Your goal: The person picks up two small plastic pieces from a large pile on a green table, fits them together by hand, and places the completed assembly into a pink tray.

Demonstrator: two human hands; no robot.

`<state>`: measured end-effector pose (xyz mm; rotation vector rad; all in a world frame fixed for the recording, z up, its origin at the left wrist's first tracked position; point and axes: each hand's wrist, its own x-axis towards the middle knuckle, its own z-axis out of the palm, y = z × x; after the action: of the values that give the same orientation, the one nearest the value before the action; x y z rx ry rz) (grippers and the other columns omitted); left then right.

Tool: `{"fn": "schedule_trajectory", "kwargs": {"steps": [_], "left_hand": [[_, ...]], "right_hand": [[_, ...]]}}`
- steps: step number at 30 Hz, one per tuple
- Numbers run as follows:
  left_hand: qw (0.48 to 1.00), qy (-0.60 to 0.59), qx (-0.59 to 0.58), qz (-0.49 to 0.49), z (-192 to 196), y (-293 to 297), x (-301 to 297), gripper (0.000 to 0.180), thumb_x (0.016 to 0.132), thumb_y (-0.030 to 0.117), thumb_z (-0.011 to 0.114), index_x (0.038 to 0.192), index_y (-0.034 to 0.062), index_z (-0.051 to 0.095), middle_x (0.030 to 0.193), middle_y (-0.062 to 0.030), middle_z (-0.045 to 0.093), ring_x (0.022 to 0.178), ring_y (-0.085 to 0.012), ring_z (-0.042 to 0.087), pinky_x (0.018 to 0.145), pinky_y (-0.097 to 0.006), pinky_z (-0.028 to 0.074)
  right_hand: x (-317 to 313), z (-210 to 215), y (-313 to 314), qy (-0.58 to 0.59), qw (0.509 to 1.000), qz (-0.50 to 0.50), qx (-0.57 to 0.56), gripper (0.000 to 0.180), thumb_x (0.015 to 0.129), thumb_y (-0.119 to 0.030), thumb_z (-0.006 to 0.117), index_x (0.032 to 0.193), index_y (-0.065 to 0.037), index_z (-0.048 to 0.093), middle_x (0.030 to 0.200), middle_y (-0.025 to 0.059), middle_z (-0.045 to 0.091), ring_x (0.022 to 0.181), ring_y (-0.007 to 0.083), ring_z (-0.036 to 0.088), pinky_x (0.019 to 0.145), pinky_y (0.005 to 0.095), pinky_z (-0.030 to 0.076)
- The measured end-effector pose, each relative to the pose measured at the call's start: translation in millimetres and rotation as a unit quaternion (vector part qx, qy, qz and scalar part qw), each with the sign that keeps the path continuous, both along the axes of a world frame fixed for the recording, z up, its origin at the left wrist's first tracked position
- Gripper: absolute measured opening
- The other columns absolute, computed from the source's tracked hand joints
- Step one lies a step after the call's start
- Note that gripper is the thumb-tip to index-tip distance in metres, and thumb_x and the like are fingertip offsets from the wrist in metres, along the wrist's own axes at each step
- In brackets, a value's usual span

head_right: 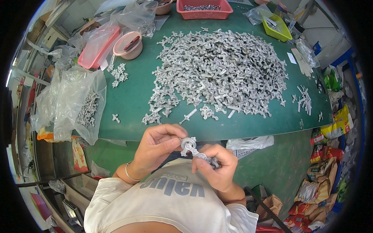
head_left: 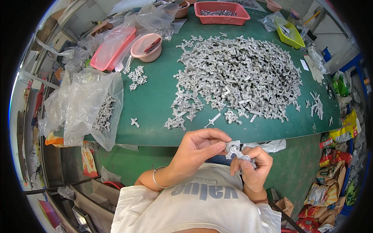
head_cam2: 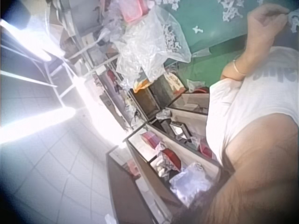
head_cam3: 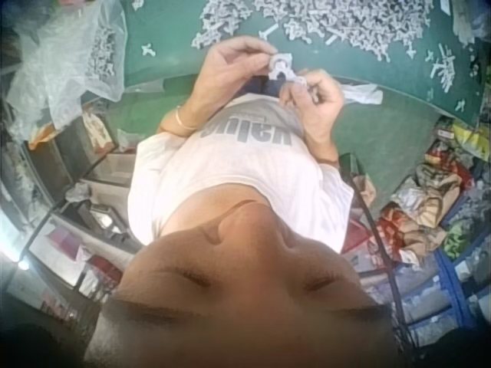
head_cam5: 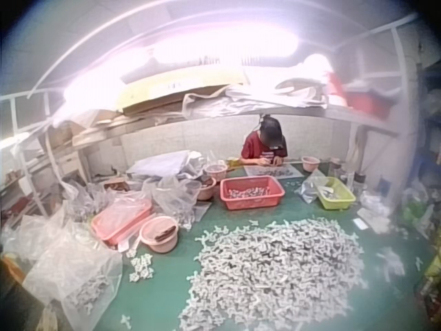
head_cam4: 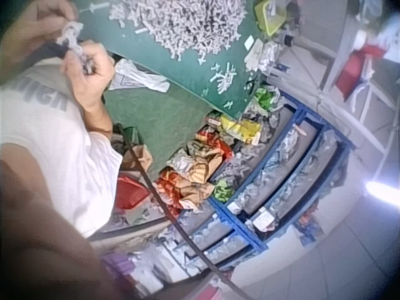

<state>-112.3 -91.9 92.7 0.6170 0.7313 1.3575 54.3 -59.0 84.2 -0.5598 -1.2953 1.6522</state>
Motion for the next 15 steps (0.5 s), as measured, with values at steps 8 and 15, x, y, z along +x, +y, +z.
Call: {"fn": "schedule_trajectory", "kwargs": {"steps": [8,15], "left_hand": [[0.998,0.033,0.06,-0.011,5.6,4.6,-1.8,0.016,0.082,0.002,0.052,0.096,-0.005,0.056,0.091,-0.0062,0.055,0.084,-0.0113,0.053,0.075,-0.025,0.044],[0.999,0.008,0.022,-0.039,21.6,11.9,7.7,0.015,0.08,0.004,0.054,0.091,-0.0048,0.057,0.087,-0.0076,0.052,0.08,-0.0115,0.05,0.072,-0.024,0.04]], "right_hand": [[4.2,-3.2,-1.3,-0.041,0.999,0.018,0.015,0.012,0.069,0.003,0.061,0.066,0.001,0.049,0.063,0.0097,0.059,0.053,0.011,0.053,0.049,0.0209,0.039],[6.2,-4.0,-2.5,-0.072,0.994,0.052,0.068,0.018,0.063,0.003,0.067,0.063,0.0,0.05,0.063,0.0088,0.06,0.052,0.0114,0.056,0.049,0.0221,0.042]]}}
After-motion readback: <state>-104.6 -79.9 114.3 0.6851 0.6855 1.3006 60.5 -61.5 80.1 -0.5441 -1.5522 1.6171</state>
